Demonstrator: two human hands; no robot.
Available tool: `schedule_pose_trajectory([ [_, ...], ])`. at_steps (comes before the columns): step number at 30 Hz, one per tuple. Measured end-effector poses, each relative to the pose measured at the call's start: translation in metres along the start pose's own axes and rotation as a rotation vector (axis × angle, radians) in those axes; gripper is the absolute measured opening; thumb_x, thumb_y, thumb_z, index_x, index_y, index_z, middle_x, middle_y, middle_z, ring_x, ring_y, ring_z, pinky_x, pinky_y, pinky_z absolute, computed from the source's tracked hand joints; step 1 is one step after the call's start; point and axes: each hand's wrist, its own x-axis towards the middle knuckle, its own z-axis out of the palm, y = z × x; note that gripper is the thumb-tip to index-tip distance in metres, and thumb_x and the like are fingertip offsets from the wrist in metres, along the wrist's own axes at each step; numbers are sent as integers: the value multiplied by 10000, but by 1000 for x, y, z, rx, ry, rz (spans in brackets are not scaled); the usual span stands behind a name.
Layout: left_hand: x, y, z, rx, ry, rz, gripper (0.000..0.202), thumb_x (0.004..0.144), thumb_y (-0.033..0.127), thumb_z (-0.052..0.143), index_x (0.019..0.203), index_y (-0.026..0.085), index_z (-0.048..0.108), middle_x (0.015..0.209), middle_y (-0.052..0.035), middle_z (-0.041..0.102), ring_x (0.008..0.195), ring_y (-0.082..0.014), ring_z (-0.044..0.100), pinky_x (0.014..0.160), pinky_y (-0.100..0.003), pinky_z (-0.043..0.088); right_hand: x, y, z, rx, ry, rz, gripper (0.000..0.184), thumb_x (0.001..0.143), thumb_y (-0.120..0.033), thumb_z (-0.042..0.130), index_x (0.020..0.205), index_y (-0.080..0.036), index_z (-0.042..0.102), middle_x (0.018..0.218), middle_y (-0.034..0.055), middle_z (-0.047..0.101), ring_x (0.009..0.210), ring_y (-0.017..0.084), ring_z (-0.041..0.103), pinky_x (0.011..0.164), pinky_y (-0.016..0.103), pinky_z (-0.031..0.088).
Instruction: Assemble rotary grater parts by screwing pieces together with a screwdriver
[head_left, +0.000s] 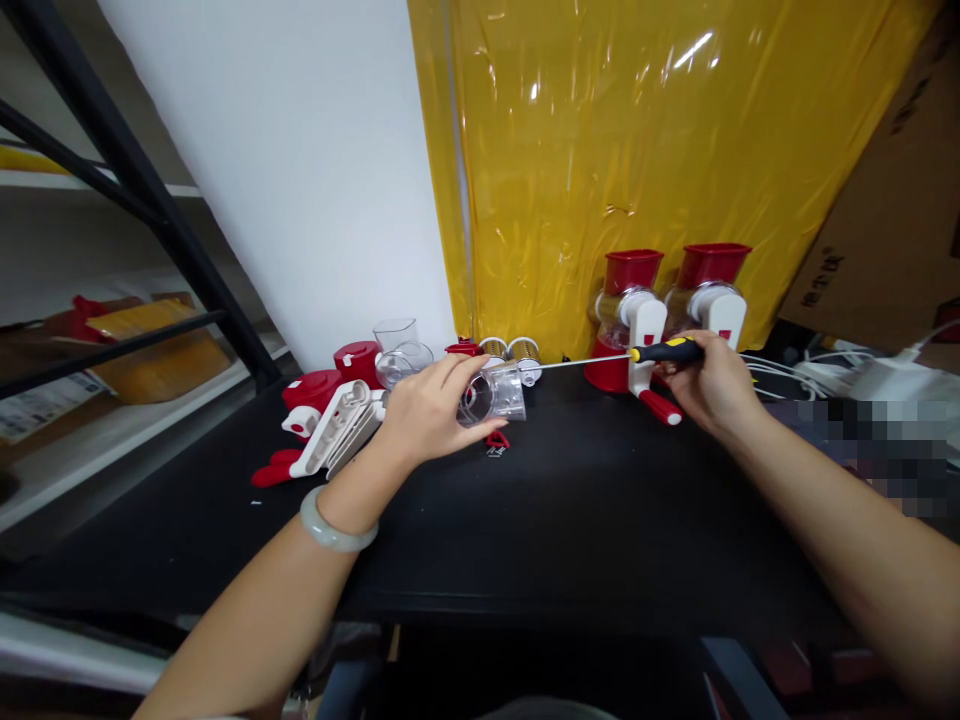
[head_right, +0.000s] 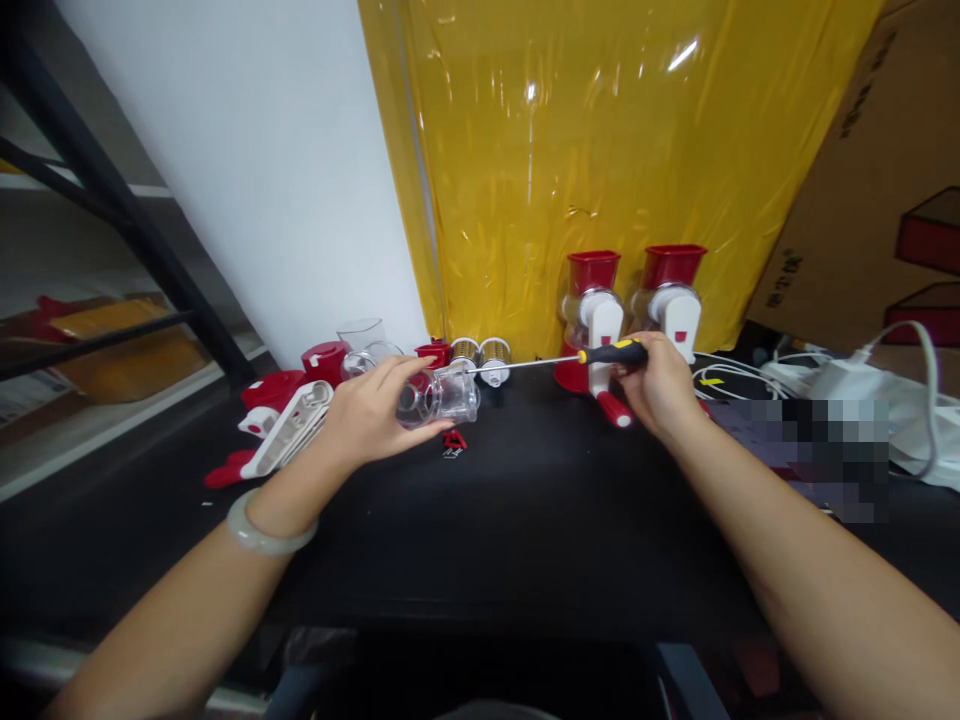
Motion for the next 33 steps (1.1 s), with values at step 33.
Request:
schedule_pose_trajectory([
  [33,-1,1,1,-41,7,-2,695,831,587,745,1334,137,578,1160,-138,728,971,-263,718,752,-332,561,-3,-15,-3,65,-109,126,83,653,-221,627,732,-200,635,785,41,614,748,197,607,587,318,516],
])
